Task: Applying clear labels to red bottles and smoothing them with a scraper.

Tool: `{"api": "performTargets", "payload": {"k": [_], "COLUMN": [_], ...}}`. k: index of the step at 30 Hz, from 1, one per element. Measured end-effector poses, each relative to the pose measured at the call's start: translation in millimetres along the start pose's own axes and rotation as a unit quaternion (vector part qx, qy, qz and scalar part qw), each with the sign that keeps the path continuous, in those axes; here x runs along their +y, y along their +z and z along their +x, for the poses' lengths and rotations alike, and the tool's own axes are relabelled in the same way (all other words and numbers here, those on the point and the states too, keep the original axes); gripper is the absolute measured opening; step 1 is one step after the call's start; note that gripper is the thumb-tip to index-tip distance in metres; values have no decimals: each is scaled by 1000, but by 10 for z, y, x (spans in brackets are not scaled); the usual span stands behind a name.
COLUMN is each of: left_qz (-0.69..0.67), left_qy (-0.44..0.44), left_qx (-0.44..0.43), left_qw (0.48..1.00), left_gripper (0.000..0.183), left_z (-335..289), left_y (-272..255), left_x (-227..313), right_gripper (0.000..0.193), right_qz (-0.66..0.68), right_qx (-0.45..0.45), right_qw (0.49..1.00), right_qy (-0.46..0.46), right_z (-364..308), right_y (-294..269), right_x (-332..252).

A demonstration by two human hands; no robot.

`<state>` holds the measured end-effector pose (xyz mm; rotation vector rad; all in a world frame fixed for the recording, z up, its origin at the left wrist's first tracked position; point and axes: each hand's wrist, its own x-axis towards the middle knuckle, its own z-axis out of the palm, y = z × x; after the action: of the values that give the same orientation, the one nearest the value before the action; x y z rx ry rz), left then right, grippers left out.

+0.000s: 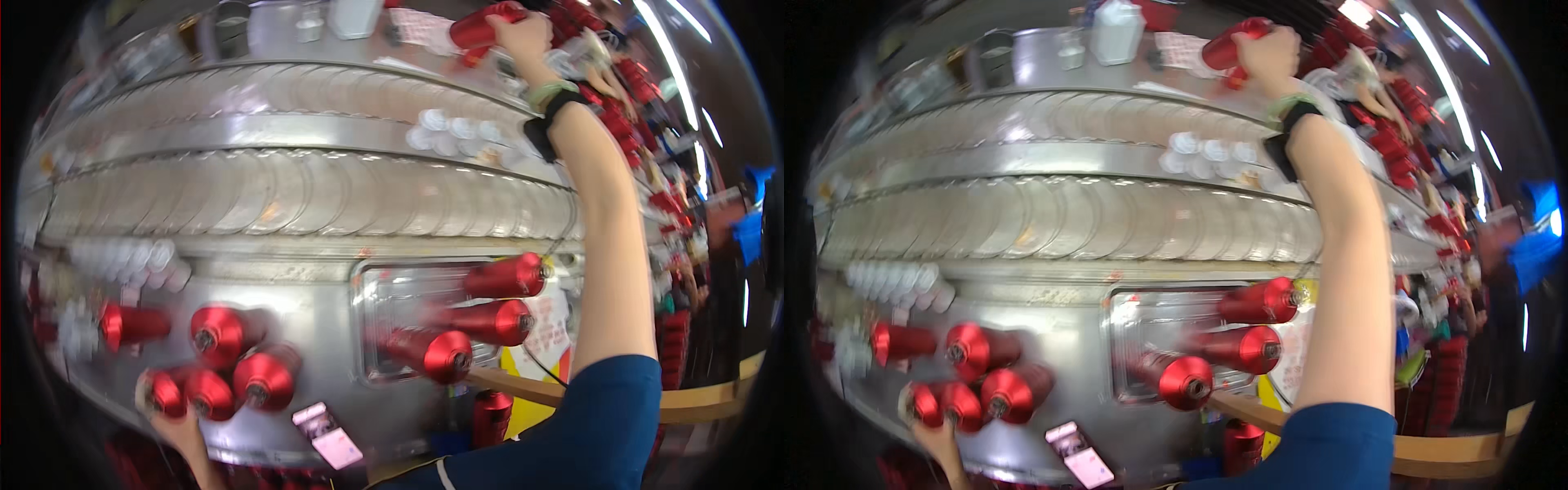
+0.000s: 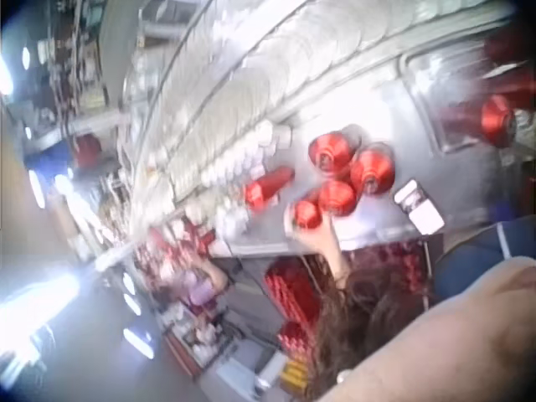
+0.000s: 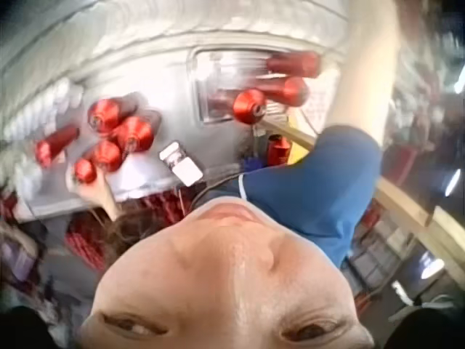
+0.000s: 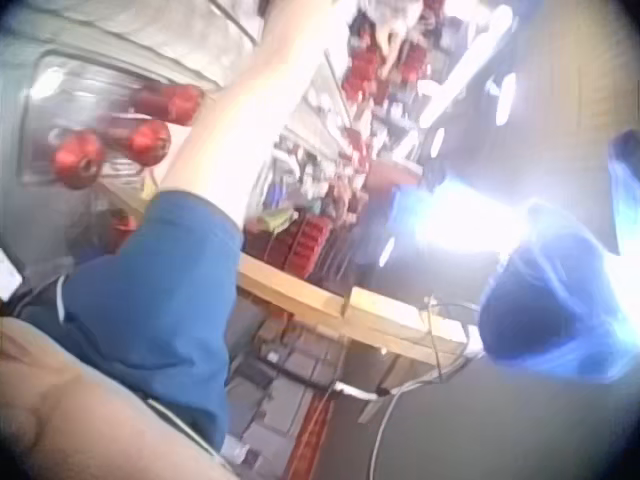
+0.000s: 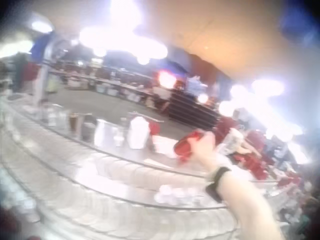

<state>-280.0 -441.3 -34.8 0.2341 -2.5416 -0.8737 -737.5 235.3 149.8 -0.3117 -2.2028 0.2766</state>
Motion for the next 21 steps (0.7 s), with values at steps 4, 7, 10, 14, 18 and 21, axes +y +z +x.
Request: {"api": "performTargets", "payload": {"k": [4, 7, 10, 14, 18, 21], "left_qz": [-90, -125, -103, -120, -96, -67], "left_qy": [-44, -1, 18, -9, -21, 24], "left_qx": [0, 48, 36, 10, 3, 46], "left_qw": [995, 991, 994, 993, 995, 996], "left_gripper": [70, 58, 61, 70, 80, 79], "left_z": [205, 281, 319, 285, 212, 298], "left_y": [249, 292, 267, 183, 163, 345], "left_x": [475, 622, 793, 882, 862, 633], "right_gripper": [73, 65, 46, 44, 53, 55], "right_qz": [46, 128, 219, 216, 149, 105], "right_qx": [-27, -110, -205, -276, -348, -335], "right_qw": [997, 970, 926, 898, 878, 888], "right_qy": [-62, -177, -228, -267, -293, -297], "right_z": [146, -119, -454, -948, -1384, -1605], "right_y": [-427, -801, -1023, -1520, -1928, -2152], "right_x": [-788, -1557, -2107, -2787, -3167, -3199]}}
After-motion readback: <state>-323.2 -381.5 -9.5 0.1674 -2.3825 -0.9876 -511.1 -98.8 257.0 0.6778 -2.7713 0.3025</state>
